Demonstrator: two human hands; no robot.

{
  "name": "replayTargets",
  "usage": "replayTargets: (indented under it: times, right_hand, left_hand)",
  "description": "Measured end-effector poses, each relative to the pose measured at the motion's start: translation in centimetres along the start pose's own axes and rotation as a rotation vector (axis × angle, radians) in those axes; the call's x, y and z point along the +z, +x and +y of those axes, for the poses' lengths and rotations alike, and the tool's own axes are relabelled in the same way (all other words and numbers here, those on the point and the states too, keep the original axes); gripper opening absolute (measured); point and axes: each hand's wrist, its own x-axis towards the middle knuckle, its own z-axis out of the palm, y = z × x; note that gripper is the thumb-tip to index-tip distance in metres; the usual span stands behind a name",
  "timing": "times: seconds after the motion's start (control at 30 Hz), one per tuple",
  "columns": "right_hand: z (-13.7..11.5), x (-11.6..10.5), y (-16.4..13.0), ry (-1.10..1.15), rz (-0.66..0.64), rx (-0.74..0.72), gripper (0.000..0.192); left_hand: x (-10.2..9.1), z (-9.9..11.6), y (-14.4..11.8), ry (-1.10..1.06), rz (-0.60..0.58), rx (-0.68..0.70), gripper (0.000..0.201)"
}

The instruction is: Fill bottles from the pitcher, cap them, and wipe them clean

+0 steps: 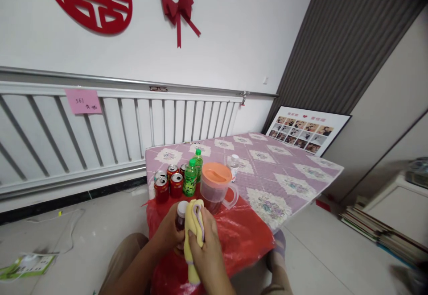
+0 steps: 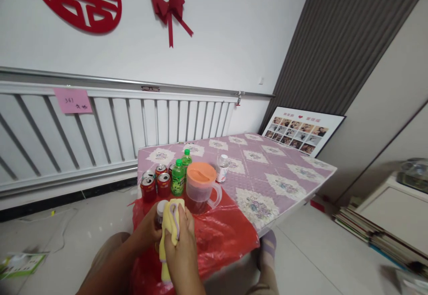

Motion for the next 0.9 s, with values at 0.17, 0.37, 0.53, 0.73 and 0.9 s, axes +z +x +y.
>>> replayTargets:
  times: [0.17,0.37,0.53,0.73,0.9]
  right_hand:
    - [-0.9,0.4,2.6,0.008,-0.055,0.055,0.067]
    - [0.7,0.1,5.7,0.169,-0.138,0.206,0.059]
    - [2.1,0.5,5.4,0.22,-0.157,0.222,0.056]
    - [3.0,0.8,2.2,0.192,-0.122,0.249,0.056]
    - [1.5,0.1,0.7,0.147,-0.036,0.201,0.056]
  left_hand:
    - [0.0,0.5,0.0,-0.022,-0.027,-0.017,0.06]
    - [0.1,0.8,0.1,0.073,0.001,-0.007,0.055]
    - [-0.1,0.5,0.0,0.112,0.011,-0.008,0.055]
    - [-0.1,0.1,-0.2,0.134,0.059,-0.012,0.054]
    - [-0.4,0.3,-0.3,0.216,0.096,0.048,0.049]
